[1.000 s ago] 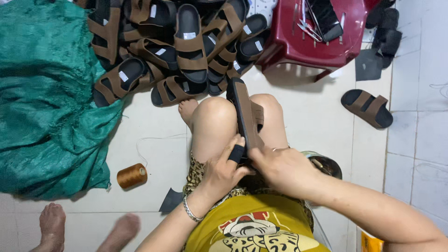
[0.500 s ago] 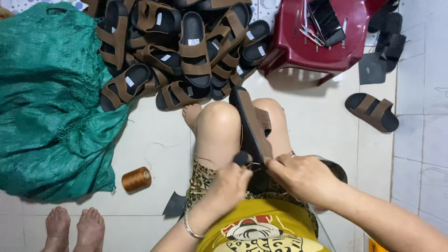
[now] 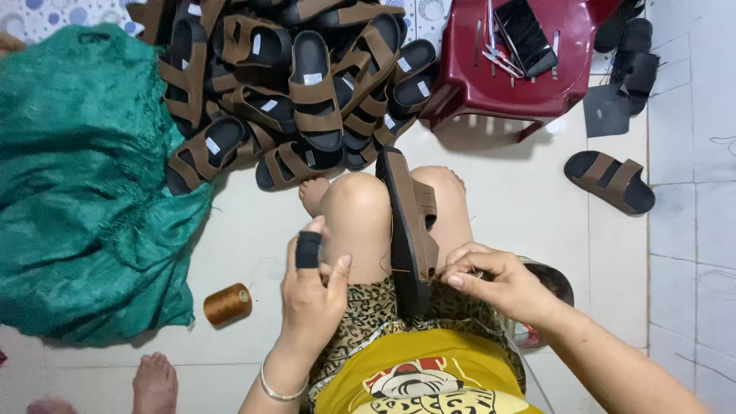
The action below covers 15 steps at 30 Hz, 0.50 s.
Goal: The person sits on the floor and sews a brown sandal using a needle and thread. They repeatedly pass the needle through the sandal strap and pull the thread to secure it. A pile of similar sandals is visible nearby.
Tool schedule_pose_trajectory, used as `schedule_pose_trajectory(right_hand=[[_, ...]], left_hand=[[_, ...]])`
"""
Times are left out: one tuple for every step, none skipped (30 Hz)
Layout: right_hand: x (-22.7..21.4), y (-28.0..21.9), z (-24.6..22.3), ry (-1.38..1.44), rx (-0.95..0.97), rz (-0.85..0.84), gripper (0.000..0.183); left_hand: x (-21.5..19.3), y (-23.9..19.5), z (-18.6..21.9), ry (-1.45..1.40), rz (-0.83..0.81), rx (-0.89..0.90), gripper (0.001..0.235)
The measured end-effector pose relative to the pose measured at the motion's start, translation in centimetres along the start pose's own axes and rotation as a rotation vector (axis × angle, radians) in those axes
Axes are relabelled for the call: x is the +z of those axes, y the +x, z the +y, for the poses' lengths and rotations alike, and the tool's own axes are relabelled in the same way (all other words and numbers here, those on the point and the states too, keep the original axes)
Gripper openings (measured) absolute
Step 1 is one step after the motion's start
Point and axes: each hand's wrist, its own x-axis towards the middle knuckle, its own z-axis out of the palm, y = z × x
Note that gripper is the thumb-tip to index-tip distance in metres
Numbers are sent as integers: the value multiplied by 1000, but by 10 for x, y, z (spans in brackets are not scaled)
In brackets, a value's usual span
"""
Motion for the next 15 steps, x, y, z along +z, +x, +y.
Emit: schedule_pose_trajectory(right_hand=[[-1,0,-3,3,-5,2,16],[-1,1,-5,97,-59,-25,17],[-1,0,-7,190,-110,-48,17],[0,2,-15,193,-111,-41,17],[0,4,-23,81,-200,-196,21],[1,6,-32,-32,-289,-350,25],[-1,2,-36,-37,-288,-352,25],[-4,-1,-39,-372,-277,-419,22],[-4,-6,-42,-696,-256,-487,19],[-5,-9,-28,-694,-251,-496,19],[-3,-13,-14,-990,-210,-383,12],[-2,-17,1,-1282,-166,-259,28],[1,-16,14,-1285,-164,-250,28],[4,-16,27,-1328,-248,-82,37],[7,-13,40,-1364,-338,81,46]], left_hand=[[4,0,1,4,0,5,56],[7,-1,2,119,83,169,52],[12,-2,3,228,162,336,53],[22,-12,4,227,157,342,53],[33,-22,5,181,138,319,60],[43,-31,5,135,119,296,68],[54,-36,9,132,124,294,68],[65,-41,11,184,-57,312,85],[75,-48,15,236,-243,319,101],[83,-51,12,234,-244,310,101],[89,-53,8,289,-238,298,110],[96,-55,5,344,-231,287,119],[97,-54,2,342,-231,296,119],[98,-53,0,350,-233,282,116],[98,-52,-2,362,-231,261,113]])
